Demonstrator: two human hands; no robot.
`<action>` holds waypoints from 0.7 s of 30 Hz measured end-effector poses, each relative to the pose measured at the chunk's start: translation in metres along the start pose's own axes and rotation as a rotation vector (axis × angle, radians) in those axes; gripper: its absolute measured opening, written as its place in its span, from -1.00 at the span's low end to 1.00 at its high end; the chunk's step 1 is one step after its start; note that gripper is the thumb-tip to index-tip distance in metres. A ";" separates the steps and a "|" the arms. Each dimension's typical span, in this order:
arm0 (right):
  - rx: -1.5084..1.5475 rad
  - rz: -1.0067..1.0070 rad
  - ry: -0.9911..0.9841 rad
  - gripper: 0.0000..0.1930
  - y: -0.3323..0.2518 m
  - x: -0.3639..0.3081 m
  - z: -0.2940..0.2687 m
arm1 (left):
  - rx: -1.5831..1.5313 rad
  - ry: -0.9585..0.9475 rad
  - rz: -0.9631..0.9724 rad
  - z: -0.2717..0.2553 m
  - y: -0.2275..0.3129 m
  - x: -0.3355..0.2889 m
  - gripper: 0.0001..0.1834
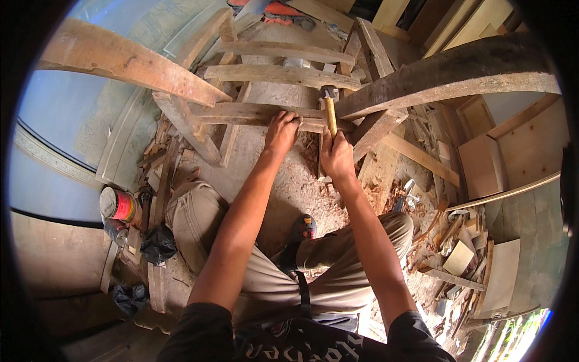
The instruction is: The person hammers nails into a wooden frame using a hammer. They retrieve additional nails from a red container and continue hammering them into the wood.
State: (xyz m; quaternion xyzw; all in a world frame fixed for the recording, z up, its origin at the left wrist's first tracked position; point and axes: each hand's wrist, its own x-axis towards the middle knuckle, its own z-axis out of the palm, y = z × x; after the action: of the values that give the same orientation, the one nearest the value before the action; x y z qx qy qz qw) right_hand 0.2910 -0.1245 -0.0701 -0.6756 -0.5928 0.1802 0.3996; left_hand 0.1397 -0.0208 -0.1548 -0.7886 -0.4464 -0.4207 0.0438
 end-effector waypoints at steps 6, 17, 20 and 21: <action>-0.077 -0.106 0.025 -0.52 0.023 0.002 0.010 | 0.043 -0.168 -0.004 -0.003 -0.001 0.000 -0.70; -0.020 0.128 0.011 -0.58 0.013 -0.034 -0.005 | -0.014 -0.162 0.017 -0.008 -0.001 0.007 -0.66; -0.049 0.080 -0.005 -0.59 0.019 -0.036 0.000 | -0.035 -0.169 0.021 -0.009 0.003 0.009 -0.67; -0.065 0.046 -0.011 -0.59 0.019 -0.034 0.001 | -0.041 -0.161 0.019 -0.009 0.003 0.009 -0.68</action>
State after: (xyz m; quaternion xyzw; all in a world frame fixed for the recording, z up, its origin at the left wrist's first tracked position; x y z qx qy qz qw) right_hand 0.2943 -0.1562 -0.0928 -0.7005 -0.5850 0.1737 0.3700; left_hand 0.1387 -0.0208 -0.1419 -0.8249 -0.4321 -0.3644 -0.0046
